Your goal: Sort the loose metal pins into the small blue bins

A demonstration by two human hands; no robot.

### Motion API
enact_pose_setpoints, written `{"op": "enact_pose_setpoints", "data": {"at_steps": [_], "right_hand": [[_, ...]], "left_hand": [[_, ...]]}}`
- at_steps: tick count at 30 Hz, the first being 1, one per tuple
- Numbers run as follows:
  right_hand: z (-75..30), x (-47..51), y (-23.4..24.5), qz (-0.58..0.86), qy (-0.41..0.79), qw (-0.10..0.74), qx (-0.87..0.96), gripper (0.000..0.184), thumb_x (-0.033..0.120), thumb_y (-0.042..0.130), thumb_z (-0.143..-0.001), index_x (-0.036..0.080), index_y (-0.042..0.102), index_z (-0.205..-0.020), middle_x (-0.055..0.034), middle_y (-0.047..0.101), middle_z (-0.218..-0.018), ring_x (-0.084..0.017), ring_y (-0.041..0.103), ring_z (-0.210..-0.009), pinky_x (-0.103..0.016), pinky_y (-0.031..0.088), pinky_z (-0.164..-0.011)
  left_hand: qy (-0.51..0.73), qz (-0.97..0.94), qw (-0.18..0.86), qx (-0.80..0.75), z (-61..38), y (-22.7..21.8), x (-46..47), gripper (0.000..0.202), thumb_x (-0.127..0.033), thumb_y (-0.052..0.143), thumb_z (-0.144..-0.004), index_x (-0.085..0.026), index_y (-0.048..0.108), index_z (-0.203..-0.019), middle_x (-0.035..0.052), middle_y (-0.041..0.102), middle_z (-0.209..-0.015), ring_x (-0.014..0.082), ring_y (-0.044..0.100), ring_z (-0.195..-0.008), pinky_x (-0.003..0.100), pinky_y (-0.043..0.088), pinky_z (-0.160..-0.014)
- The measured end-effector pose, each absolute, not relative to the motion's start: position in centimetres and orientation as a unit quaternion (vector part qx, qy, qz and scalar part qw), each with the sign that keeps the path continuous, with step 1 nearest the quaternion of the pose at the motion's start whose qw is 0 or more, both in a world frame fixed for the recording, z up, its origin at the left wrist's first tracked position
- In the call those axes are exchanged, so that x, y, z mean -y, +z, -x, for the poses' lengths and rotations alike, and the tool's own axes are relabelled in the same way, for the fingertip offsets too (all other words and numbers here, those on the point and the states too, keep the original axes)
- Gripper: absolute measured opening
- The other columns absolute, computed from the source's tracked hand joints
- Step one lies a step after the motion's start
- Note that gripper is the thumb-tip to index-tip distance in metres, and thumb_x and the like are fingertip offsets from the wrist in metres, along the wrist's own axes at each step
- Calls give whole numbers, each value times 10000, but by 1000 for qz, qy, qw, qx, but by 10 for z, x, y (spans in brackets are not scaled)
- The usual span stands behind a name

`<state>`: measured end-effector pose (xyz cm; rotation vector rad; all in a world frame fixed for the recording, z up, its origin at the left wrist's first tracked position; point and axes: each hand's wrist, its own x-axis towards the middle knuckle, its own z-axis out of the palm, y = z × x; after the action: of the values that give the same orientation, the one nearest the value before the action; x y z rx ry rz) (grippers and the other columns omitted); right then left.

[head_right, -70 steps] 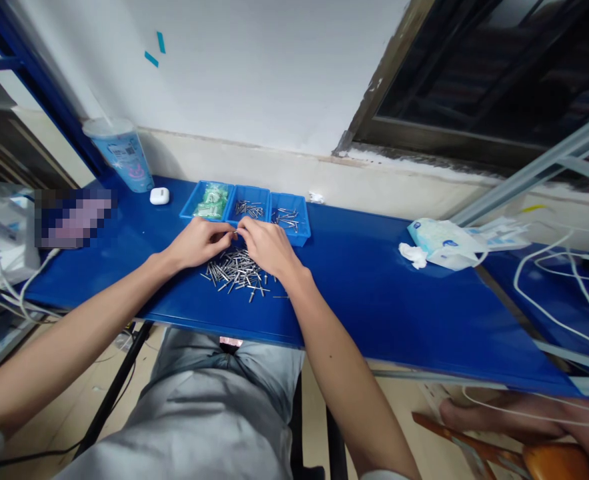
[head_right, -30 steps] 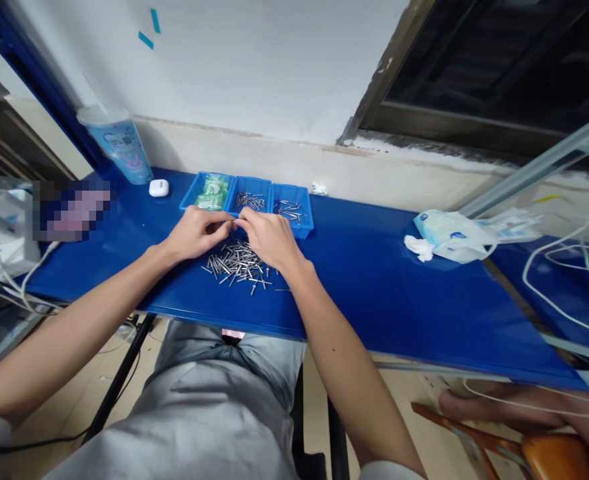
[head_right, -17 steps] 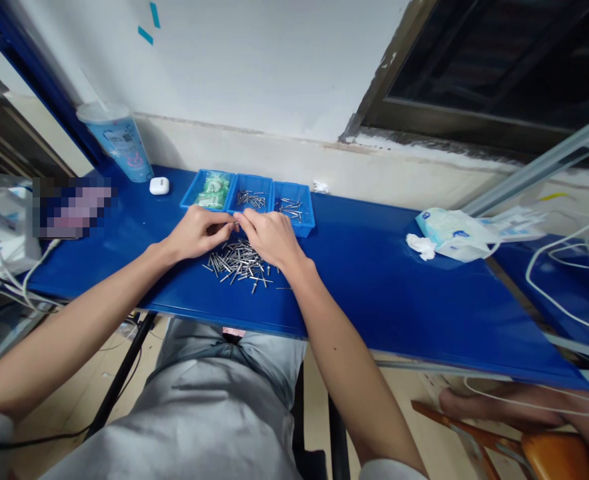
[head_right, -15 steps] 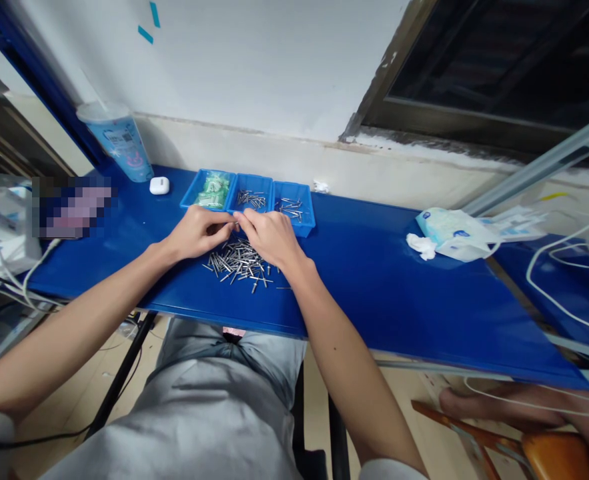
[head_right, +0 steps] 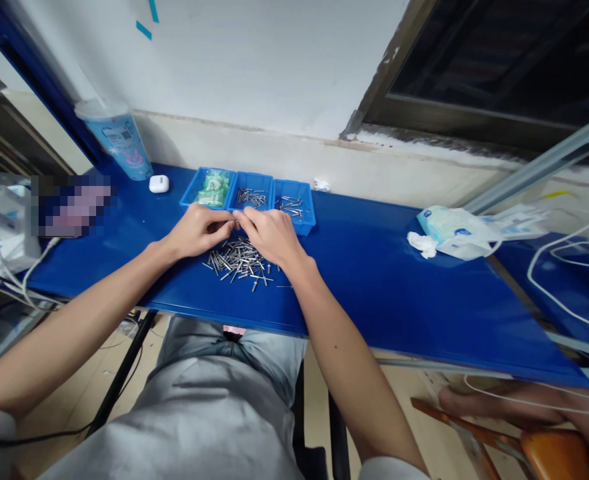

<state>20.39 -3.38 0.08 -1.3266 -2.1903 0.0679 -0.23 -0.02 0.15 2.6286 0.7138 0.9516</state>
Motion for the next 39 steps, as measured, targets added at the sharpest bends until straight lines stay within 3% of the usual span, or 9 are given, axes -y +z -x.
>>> {"op": "enact_pose_setpoints", "data": {"at_steps": [39], "right_hand": [[-205, 34, 0, 485, 35, 298, 821, 464, 459, 370, -1095, 209, 632, -805, -17, 585, -672, -160, 473, -623, -303, 256, -645]], "left_hand": [[338, -904, 112, -238, 3, -1, -2, 300, -269, 503, -967, -164, 603, -704, -55, 447, -510, 94, 356, -451, 255, 311, -517]]}}
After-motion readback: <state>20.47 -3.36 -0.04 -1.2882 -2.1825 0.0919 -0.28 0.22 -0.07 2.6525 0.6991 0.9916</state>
